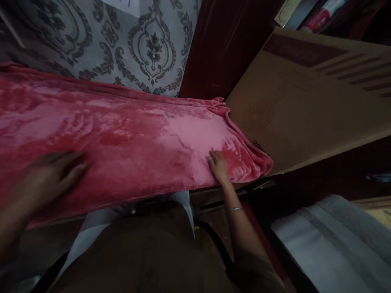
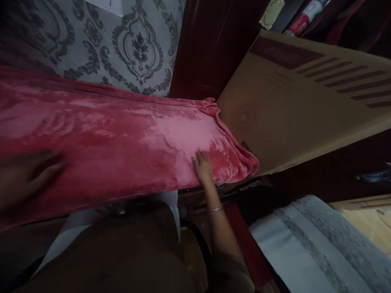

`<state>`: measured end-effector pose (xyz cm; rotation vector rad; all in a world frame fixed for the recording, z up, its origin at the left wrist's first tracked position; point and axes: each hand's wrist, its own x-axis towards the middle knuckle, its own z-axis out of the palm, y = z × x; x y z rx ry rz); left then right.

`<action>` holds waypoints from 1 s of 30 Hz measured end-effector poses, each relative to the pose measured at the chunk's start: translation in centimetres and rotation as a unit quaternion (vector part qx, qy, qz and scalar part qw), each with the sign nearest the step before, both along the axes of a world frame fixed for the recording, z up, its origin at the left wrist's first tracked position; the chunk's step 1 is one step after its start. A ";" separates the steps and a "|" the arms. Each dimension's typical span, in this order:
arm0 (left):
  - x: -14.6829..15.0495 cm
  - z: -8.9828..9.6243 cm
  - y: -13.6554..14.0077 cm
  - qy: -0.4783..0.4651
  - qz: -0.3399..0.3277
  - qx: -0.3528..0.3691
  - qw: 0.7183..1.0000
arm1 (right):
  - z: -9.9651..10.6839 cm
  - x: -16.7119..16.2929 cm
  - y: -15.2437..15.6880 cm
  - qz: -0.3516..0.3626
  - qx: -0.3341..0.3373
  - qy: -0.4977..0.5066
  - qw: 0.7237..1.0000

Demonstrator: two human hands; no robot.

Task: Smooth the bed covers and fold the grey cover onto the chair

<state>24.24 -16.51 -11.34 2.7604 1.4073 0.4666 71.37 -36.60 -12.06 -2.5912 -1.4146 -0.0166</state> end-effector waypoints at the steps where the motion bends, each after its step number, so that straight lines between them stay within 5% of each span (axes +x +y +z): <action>1: 1.6 0.2 -0.8 -0.005 -0.038 -0.007 0.999 | 0.0 -2.0 0.7 0.054 0.002 0.005 0.999; 4: 5.8 0.0 -3.0 0.015 -0.111 -0.009 0.994 | -0.3 -8.2 2.6 0.195 0.029 0.025 0.980; 8: 6.9 -1.1 -3.9 0.010 -0.093 0.000 0.996 | -0.9 -12.6 3.3 0.241 0.102 0.051 0.964; 19: 3.0 -3.1 -3.0 -0.134 -0.139 0.004 0.981 | -3.4 -12.3 1.0 0.223 0.252 0.080 0.938; 30: 4.2 -0.5 -2.8 -0.136 -0.110 -0.084 0.981 | -3.6 -12.3 1.8 0.196 0.288 0.089 0.933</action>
